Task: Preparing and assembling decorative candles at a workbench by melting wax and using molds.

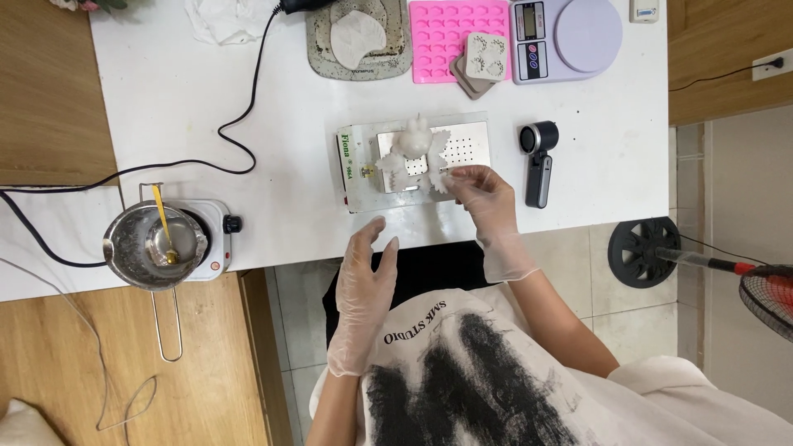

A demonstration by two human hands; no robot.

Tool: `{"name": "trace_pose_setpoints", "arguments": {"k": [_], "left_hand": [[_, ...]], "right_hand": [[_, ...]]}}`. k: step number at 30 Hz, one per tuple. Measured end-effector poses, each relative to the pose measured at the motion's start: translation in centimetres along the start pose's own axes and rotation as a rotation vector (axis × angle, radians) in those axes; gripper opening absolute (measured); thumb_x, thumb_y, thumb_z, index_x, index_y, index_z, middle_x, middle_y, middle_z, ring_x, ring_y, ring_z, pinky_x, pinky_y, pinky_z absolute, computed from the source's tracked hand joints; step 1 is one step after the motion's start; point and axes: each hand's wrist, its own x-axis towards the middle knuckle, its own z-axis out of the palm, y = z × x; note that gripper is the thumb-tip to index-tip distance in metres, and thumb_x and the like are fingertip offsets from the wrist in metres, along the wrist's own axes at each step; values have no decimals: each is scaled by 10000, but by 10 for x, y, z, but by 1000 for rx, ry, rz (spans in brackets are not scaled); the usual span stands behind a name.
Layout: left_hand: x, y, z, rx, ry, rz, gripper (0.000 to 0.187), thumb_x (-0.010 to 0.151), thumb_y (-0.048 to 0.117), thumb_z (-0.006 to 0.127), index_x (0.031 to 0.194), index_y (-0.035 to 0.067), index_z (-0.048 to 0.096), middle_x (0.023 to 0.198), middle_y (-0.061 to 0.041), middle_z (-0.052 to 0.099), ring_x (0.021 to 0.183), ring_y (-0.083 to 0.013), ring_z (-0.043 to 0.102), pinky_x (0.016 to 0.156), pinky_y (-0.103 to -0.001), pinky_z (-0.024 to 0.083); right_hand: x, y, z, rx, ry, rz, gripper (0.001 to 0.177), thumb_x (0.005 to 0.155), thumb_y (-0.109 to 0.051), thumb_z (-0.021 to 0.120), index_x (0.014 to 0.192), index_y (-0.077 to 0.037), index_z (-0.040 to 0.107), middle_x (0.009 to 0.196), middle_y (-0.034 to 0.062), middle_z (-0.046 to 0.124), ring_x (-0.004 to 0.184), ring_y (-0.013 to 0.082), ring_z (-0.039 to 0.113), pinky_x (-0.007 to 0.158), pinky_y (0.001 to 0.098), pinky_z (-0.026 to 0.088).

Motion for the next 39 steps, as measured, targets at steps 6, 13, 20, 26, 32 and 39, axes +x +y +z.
{"name": "trace_pose_setpoints", "arguments": {"k": [6, 13, 20, 26, 32, 39], "left_hand": [[15, 0, 24, -493, -236, -601, 388, 977, 316, 556, 1328, 157, 593, 1338, -9, 653, 1283, -161, 592, 1089, -334, 457], [27, -41, 61, -627, -221, -456, 371, 983, 317, 609, 1257, 68, 636, 1202, -69, 703, 1030, -159, 695, 942, -315, 547], [25, -54, 65, -601, -178, -420, 329, 985, 286, 622, 1221, 57, 643, 1148, -56, 706, 1001, -148, 677, 908, -314, 538], [17, -57, 59, -441, -172, -278, 296, 1006, 265, 609, 1229, 77, 658, 1141, -57, 721, 1042, -141, 670, 911, -306, 528], [14, -31, 49, -19, -76, 127, 339, 1000, 248, 645, 1305, 105, 602, 1042, -39, 725, 872, -179, 723, 773, -351, 568], [41, -39, 70, 558, 3, 416, 547, 1009, 245, 687, 1487, 84, 475, 730, -43, 626, 591, -210, 594, 568, -381, 483]], "right_hand": [[-37, -17, 26, 335, 23, 295, 311, 828, -30, 772, 1098, 6, 622, 983, 133, 741, 876, 230, 744, 768, 271, 641], [-39, -16, 47, 512, 50, 444, 262, 881, -13, 734, 1040, -16, 526, 968, 164, 715, 878, 236, 759, 802, 288, 650], [-36, -10, 57, 383, 79, 406, 308, 849, -23, 785, 1046, -24, 549, 932, 126, 693, 804, 216, 729, 752, 283, 638], [-29, 15, 23, 201, 88, 47, 327, 856, -22, 781, 1144, 32, 637, 967, 83, 686, 878, 136, 690, 829, 273, 617], [-11, -4, -1, 44, 105, 65, 237, 903, -18, 768, 1132, 32, 733, 1024, 82, 753, 888, 120, 674, 831, 252, 567], [2, 6, -6, 82, 57, -32, 320, 857, 30, 797, 1148, 31, 663, 948, 86, 704, 881, 131, 698, 877, 277, 624]]}}
